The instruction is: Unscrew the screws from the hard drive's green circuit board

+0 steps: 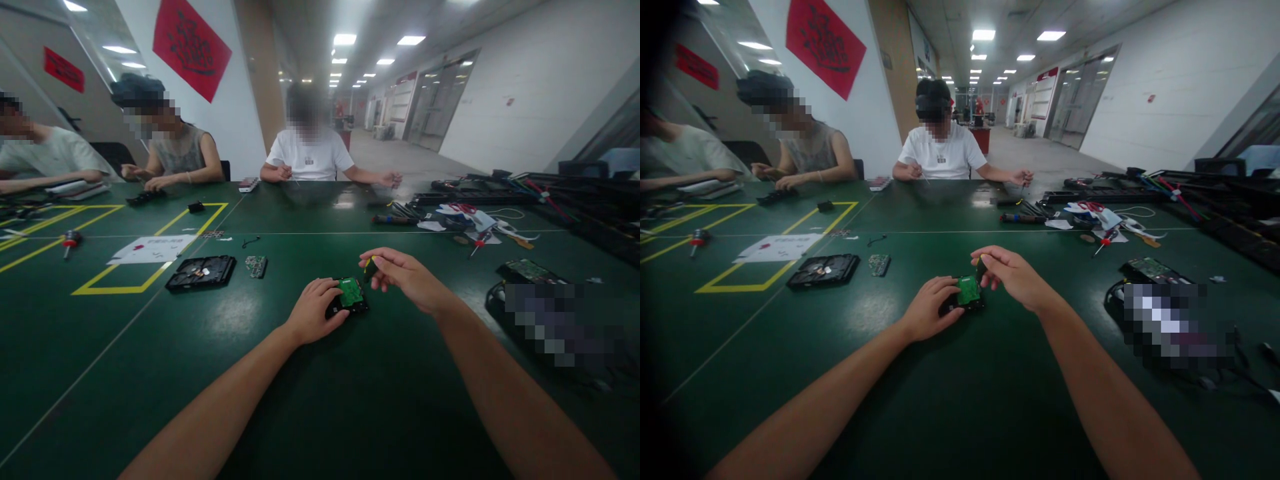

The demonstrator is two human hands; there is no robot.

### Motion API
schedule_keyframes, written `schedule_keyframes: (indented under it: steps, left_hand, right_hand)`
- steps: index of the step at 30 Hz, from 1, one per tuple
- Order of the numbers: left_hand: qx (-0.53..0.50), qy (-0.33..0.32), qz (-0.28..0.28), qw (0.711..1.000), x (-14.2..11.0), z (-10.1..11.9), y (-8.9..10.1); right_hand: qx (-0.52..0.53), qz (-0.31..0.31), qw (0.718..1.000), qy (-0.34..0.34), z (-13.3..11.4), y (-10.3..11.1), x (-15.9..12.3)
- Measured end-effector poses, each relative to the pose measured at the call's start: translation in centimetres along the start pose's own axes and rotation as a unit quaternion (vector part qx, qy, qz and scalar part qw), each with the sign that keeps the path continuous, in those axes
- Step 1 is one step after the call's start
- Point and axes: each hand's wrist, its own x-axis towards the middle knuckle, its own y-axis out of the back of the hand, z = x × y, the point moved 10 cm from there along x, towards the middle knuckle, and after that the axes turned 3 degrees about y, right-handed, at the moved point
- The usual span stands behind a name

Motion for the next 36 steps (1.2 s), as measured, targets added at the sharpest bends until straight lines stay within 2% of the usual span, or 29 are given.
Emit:
schedule_keyframes:
  steps: [10,13,19,23,26,33,36]
  left_hand:
    - [-0.002,0.003,-0.002,1.000,0.1,0.0,0.1]
    - [-0.002,0.005,-0.001,1.000,0.1,0.0,0.2]
    - [-0.002,0.002,-0.001,1.000,0.1,0.0,0.2]
    - [0.000,0.004,-0.002,1.000,0.1,-0.1,0.0]
    - [0.007,0.005,-0.006,1.000,0.1,-0.1,0.0]
    - [0.009,0.002,-0.004,1.000,0.1,0.0,0.0]
    - [0.011,0.002,-0.008,1.000,0.1,0.0,-0.1]
  right_hand:
    - [-0.064,0.071,0.995,-0.014,0.6,1.1,0.0]
    - [-0.064,0.073,0.995,-0.024,0.7,1.3,-0.1]
    - [0.008,0.022,1.000,-0.013,0.3,0.3,-0.1]
    - [0.086,0.023,0.995,-0.035,0.3,-0.2,-0.3]
    - [0.101,0.012,0.994,-0.049,0.4,-0.6,-0.4]
    - [0.170,0.059,0.982,-0.055,1.4,0.1,0.0]
    - [0.172,0.057,0.982,-0.054,1.6,0.3,0.1]
